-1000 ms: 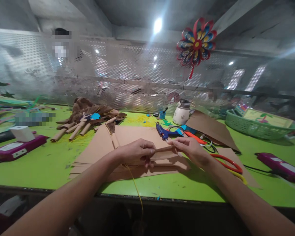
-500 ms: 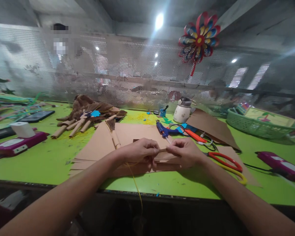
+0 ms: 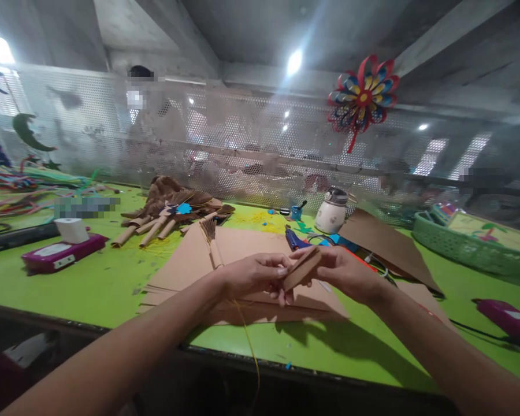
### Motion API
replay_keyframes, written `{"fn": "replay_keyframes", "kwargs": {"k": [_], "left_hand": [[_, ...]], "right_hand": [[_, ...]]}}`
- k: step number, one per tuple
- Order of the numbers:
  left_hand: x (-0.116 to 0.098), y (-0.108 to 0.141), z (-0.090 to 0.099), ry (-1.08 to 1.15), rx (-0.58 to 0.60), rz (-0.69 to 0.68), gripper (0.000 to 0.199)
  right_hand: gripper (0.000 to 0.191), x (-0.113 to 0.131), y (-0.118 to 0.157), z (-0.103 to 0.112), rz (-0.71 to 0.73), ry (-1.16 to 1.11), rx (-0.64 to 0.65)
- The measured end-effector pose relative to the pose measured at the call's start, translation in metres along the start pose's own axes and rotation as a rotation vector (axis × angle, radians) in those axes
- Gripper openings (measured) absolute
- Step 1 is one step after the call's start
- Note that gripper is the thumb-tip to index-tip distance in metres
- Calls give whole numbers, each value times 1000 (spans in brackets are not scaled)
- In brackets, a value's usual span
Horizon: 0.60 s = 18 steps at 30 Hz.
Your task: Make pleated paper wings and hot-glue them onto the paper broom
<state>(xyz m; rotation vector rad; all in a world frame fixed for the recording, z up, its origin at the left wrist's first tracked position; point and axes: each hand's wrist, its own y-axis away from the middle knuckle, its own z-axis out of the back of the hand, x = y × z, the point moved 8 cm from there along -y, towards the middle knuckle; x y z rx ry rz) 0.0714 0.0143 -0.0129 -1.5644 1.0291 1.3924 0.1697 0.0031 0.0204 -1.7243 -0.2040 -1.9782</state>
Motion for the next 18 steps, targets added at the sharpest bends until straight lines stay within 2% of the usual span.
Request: {"fn": "replay_keyframes", "kwargs": {"k": [3, 7, 10, 12, 14, 18], "left_hand": [[4, -1, -7, 22, 46, 9, 30], [8, -2, -7, -47, 49, 10, 28], [4, -3, 14, -249, -123, 46, 25], [-6, 0, 32, -376, -310, 28, 24], [-18, 2, 41, -472, -427, -34, 30], [-13, -4, 30, -702, -395, 9, 30]], "right_hand": [[19, 5, -7, -7, 66, 39, 19], [15, -7, -8, 0, 72, 43, -57], [16, -18, -4, 6, 9, 96, -47], [18, -21, -1, 6, -35, 197, 31], [20, -22, 0, 3, -58, 355, 126], [22, -22, -4, -2, -35, 623, 214]]}}
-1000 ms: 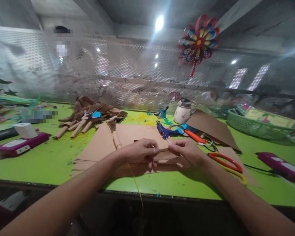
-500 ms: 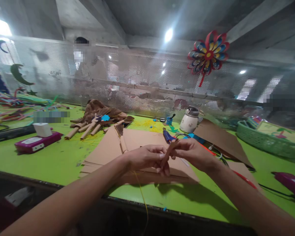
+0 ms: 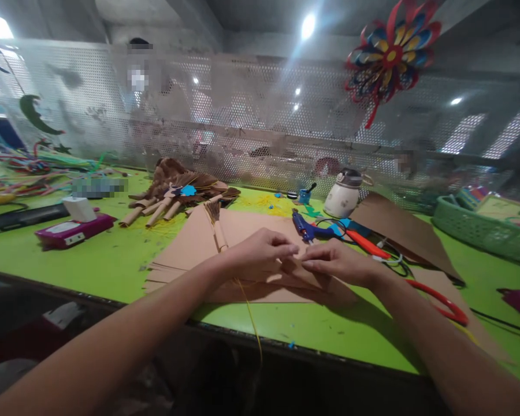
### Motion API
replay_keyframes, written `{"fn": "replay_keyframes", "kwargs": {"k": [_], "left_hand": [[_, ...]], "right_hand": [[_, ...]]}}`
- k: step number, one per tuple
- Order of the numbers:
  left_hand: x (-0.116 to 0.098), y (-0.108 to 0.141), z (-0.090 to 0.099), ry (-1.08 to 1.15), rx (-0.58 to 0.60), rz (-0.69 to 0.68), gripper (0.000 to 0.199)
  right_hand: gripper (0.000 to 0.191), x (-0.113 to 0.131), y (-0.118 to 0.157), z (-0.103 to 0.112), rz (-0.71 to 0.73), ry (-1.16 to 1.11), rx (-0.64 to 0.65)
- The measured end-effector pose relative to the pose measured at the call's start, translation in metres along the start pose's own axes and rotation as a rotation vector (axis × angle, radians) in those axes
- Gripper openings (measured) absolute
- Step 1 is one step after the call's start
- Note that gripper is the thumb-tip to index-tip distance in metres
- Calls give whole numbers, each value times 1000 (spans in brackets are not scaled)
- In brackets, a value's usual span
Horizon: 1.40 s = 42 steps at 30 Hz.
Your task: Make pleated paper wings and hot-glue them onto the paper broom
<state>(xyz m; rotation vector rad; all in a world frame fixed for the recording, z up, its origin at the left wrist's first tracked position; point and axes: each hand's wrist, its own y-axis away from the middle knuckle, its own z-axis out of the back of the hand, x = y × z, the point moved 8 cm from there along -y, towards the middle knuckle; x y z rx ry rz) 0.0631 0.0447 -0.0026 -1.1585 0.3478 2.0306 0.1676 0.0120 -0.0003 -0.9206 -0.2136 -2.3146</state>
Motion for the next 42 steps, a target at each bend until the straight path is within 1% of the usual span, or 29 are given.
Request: {"fn": "replay_keyframes", "kwargs": {"k": [2, 4, 6, 8, 12, 17, 20, 23, 26, 31, 38, 42], "left_hand": [[4, 0, -9, -93, 13, 13, 24], [12, 0, -13, -163, 11, 45, 20], [18, -1, -14, -219, 11, 65, 18], [20, -2, -13, -270, 7, 51, 18], [14, -3, -11, -417, -16, -30, 17], [8, -4, -16, -539, -2, -79, 16], [6, -5, -20, -618, -5, -111, 14], [4, -6, -23, -689, -14, -143, 13], [2, -6, -24, -714, -35, -173, 12], [4, -5, -25, -707, -30, -186, 14], [4, 1, -25, -669, 8, -190, 15], [5, 3, -23, -672, -30, -189, 17]], "right_hand": [[22, -1, -4, -1, -1, 67, -22], [21, -4, -7, -2, -18, 103, -63], [19, -8, -9, -3, -34, 112, -91], [18, -12, -10, -5, -38, 123, -95], [17, -21, -10, -9, -39, 186, -105], [14, -28, -8, -11, -40, 266, -138], [14, -26, -8, -12, -38, 340, -164], [16, -18, -8, -14, -14, 460, -184], [15, -9, -7, -16, 3, 558, -179], [14, -3, -5, -17, -1, 629, -159], [16, -4, -4, -15, -50, 709, -108], [17, -6, -4, -16, -19, 728, -92]]}}
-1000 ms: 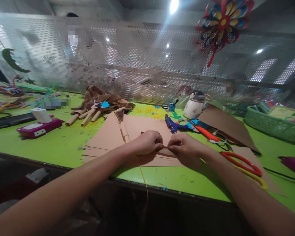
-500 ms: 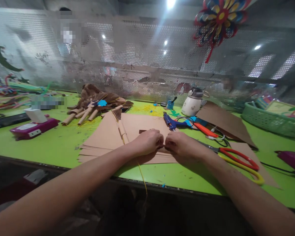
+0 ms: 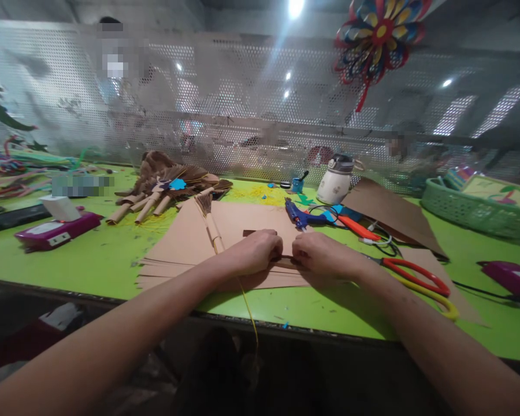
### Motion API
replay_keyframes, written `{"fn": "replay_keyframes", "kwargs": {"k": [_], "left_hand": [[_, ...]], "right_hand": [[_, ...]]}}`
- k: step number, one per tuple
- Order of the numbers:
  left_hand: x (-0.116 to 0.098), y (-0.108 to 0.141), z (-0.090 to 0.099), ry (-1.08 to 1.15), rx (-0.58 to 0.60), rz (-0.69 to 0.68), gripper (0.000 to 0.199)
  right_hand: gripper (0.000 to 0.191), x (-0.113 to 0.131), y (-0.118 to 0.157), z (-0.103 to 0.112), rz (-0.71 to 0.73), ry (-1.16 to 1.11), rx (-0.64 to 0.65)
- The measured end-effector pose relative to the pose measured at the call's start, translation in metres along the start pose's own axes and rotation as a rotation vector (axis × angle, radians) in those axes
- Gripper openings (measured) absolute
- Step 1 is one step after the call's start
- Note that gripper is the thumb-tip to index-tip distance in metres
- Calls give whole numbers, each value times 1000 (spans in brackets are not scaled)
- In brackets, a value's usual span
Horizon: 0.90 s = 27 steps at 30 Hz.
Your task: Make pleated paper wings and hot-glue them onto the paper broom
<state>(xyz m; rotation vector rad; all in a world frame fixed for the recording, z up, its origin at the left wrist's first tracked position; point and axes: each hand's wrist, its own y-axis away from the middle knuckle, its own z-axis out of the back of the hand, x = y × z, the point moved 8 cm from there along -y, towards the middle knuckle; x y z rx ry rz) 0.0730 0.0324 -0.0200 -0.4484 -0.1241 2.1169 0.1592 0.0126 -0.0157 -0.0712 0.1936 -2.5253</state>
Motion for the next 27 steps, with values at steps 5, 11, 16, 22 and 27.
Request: {"fn": "replay_keyframes", "kwargs": {"k": [5, 11, 16, 22, 27], "left_hand": [[-2, 1, 0, -10, -12, -49, 16], [-4, 3, 3, -37, -8, -70, 13], [-3, 4, 5, -39, 57, -57, 13], [1, 3, 8, -72, 96, -2, 16], [6, 3, 6, -106, 119, 57, 18]], "right_hand": [[17, -4, 3, -3, 13, 24, 17], [16, -6, 7, -1, 28, 21, 56], [13, -12, 14, -3, -18, 15, 35], [12, 0, 21, 2, 26, 37, -60], [12, 7, 26, 1, 66, 110, -140]]}}
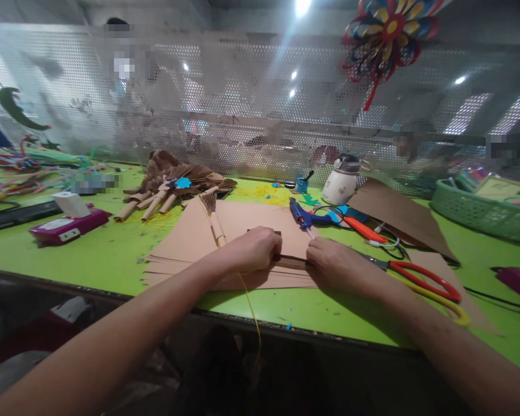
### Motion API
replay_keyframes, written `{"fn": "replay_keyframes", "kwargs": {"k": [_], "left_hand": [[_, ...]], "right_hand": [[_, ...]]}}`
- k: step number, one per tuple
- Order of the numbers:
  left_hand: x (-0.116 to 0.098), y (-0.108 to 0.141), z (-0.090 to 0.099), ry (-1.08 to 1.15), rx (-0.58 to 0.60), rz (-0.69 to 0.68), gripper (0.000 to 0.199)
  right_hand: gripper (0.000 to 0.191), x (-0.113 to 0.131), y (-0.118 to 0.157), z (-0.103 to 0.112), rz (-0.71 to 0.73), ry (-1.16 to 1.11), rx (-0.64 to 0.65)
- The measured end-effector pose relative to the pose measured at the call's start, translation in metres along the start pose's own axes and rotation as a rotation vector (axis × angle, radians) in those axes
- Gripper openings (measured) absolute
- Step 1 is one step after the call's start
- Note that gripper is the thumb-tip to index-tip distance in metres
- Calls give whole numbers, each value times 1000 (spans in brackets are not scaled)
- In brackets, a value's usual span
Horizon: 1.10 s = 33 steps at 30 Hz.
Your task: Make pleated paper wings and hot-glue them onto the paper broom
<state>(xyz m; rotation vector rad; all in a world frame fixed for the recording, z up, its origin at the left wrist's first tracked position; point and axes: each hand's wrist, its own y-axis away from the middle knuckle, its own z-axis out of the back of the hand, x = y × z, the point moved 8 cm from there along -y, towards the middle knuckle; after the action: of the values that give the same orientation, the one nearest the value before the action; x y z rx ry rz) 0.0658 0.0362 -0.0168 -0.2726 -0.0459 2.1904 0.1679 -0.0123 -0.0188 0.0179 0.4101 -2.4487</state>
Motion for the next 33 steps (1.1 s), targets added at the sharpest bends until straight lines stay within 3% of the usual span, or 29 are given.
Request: {"fn": "replay_keyframes", "kwargs": {"k": [5, 9, 14, 21, 24, 27, 29, 31, 33], "left_hand": [[6, -3, 7, 100, -64, 37, 28], [8, -8, 17, 304, -128, 67, 30], [3, -7, 12, 474, -33, 87, 45], [4, -4, 0, 498, 56, 140, 37], [8, -5, -3, 502, 60, 161, 33], [11, -6, -5, 489, 35, 160, 31], [10, -7, -5, 449, 9, 143, 30], [5, -8, -2, 392, -34, 99, 30], [-3, -7, 3, 323, -85, 29, 28]], "right_hand": [[11, 1, 4, -6, 25, 65, -73], [12, 5, 2, 7, 35, 114, -191], [17, 14, -1, 17, 79, 158, -250], [24, 17, -2, 22, 50, 198, -311], [23, 13, -2, 23, 17, 86, -327], [11, 3, 0, 29, -53, -161, -385], [21, -4, 1, 32, -108, -330, -408], [30, -8, 0, 30, -159, -453, -378], [23, -10, -3, 26, -200, -518, -314]]}}
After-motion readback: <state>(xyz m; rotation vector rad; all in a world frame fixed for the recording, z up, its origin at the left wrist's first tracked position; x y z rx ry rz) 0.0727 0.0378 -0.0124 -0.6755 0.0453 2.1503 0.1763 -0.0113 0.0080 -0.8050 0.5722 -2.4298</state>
